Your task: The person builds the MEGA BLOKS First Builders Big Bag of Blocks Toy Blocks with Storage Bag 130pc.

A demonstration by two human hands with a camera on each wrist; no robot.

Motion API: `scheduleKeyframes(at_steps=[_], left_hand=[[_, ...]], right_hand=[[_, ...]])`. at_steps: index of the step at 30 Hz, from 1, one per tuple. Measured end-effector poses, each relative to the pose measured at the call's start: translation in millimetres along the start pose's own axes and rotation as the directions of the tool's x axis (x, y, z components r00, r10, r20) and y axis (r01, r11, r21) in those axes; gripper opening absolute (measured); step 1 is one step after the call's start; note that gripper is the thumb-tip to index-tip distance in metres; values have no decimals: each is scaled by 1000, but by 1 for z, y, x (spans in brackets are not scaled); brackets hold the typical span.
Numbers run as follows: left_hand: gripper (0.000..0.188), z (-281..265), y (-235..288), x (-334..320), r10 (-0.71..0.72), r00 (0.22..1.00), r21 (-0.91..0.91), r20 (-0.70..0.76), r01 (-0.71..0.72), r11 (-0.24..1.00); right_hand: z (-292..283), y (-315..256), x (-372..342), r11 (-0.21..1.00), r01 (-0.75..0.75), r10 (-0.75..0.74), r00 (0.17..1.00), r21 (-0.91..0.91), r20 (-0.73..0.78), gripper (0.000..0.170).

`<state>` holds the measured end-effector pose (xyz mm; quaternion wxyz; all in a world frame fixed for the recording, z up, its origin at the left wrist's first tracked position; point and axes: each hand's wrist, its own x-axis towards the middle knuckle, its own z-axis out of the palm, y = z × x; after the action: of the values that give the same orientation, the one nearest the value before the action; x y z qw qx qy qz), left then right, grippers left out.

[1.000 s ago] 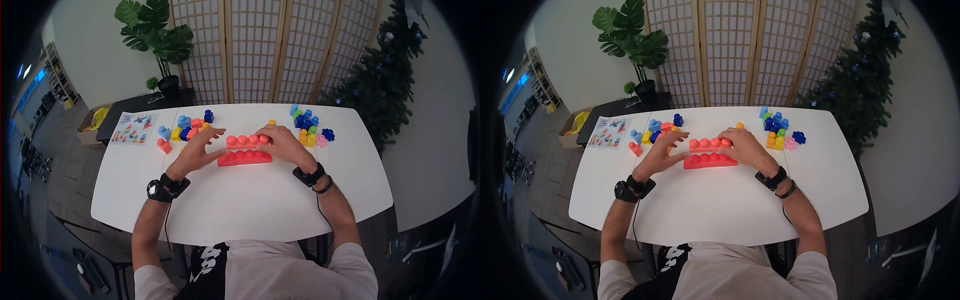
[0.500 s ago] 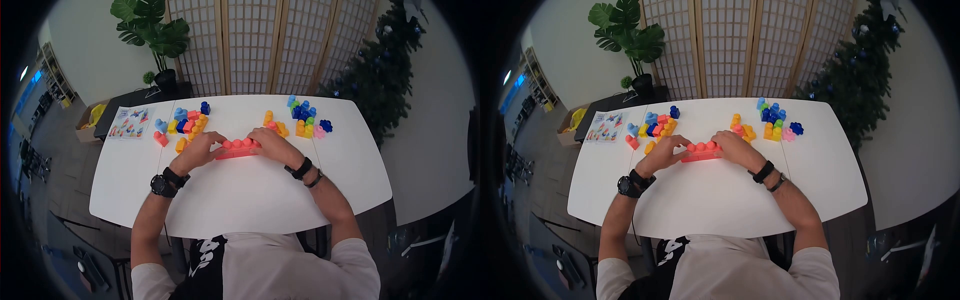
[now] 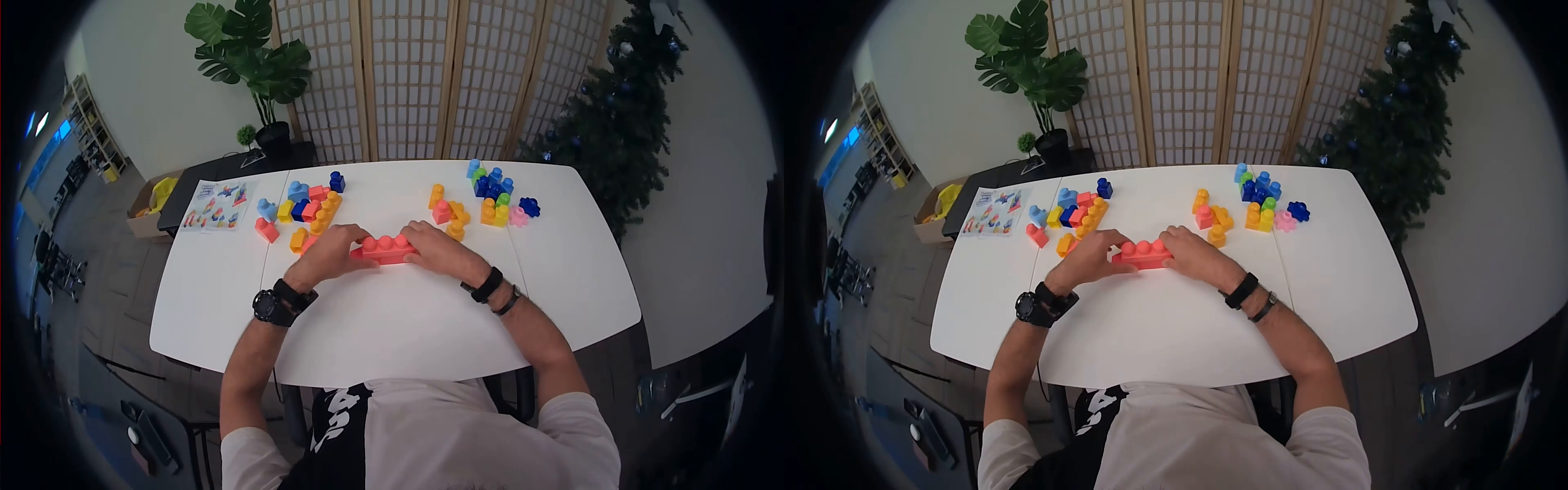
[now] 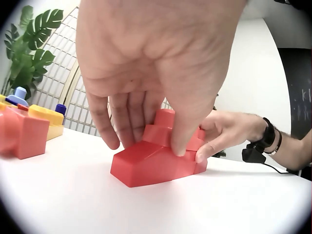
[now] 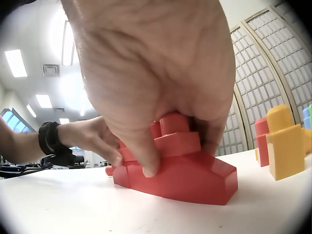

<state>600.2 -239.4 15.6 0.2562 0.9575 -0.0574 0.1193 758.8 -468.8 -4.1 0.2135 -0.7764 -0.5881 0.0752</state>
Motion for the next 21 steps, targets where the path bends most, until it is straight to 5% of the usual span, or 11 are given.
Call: scheduleKeyframes(at_steps=[2,4,5,7,8,10,14,16,21], left_hand=[[44,-12,-2,4,42,999,12,-35,-42,999],[44,-27,-8,12,-239,946,36,-220,253,967],[44,-32,-20,11,-239,946,38,-219,253,967],[35,-35,-54,10,-219,912,452,-347,368,813],[35,-35,-60,11,-215,910,453,-354,368,812],[29,-32,-68,12,-423,853,485,-305,521,702],[25,-20,-71,12,-336,896,464,-292,439,769],[20,-17,-68,17,-202,963,301,-177,249,921],[19,-7,-43,40,-152,986,147,-62,160,976]], right_hand=[[1,1,2,1000,7,-7,1000,22,-8,32],[1,5,3,1000,18,-17,1000,20,-14,34],[1,6,4,999,34,-34,999,17,-12,35],[-1,4,6,1000,26,-26,1000,16,4,36],[-3,4,8,1000,12,-12,1000,13,17,36],[-4,3,6,999,27,-27,1000,19,3,36],[-7,-3,3,997,52,-53,999,49,8,33],[-4,-5,2,995,75,-76,997,71,17,32],[0,-11,4,992,103,-106,993,67,44,35]])
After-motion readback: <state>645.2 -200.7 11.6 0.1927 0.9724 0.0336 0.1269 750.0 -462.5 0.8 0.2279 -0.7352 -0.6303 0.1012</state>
